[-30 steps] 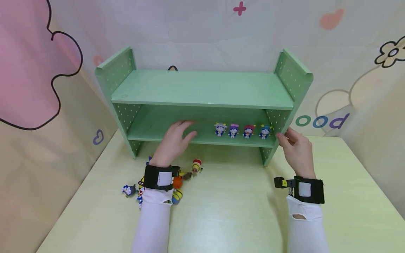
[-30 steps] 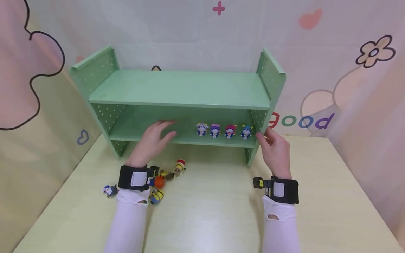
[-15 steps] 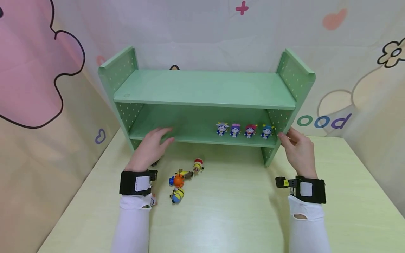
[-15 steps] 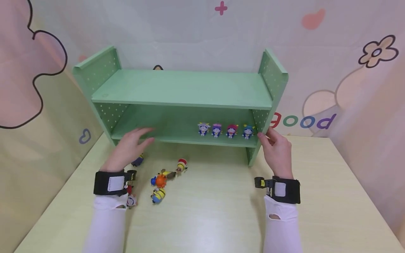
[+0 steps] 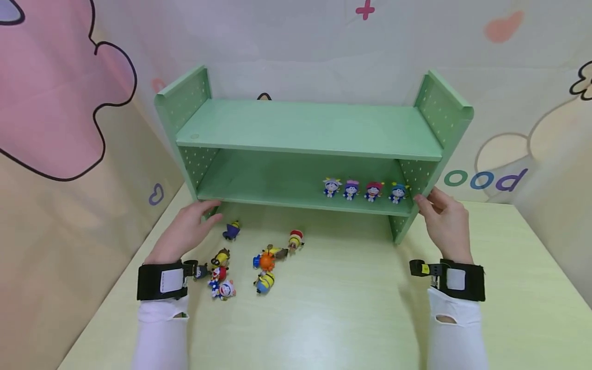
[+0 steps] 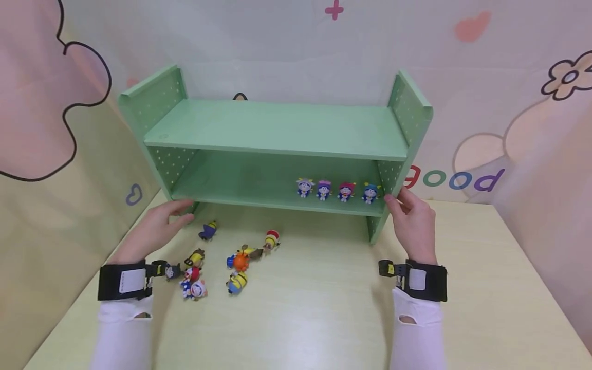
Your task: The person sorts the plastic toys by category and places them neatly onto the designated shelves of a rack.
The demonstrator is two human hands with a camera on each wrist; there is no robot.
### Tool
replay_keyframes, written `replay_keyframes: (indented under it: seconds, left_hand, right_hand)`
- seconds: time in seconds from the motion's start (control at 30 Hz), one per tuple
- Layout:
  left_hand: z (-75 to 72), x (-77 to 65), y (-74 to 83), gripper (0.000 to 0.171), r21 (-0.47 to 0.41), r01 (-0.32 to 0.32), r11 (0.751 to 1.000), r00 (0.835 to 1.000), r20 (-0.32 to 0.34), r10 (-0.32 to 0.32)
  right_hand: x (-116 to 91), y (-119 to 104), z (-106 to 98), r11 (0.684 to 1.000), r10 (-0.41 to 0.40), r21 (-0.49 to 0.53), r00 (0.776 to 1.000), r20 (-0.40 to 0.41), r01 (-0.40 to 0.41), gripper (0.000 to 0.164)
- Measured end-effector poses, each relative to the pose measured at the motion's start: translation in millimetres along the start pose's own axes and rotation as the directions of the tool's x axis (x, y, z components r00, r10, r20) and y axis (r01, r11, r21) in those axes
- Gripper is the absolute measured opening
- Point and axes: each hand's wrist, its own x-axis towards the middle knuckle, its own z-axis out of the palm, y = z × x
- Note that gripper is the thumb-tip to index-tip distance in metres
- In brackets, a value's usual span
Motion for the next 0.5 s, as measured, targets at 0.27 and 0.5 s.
replay_keyframes:
  seconds: [0.27,0.5]
  left_hand:
    - [4.2,-15.3,-12.5,0.044,0.037,0.004,0.999,0.989,0.149,-0.009]
    - [17.4,-33.6,-31.5,0.038,0.071,-0.03,0.997,0.967,0.253,0.011]
  right_hand:
    - [0.8,-0.3,-3.2,1.0,0.014,-0.004,1.0,-0.005,-0.014,0.047]
    - [-0.4,-0.6,-0.7,1.0,0.014,0.026,1.0,0.011,-0.014,0.048]
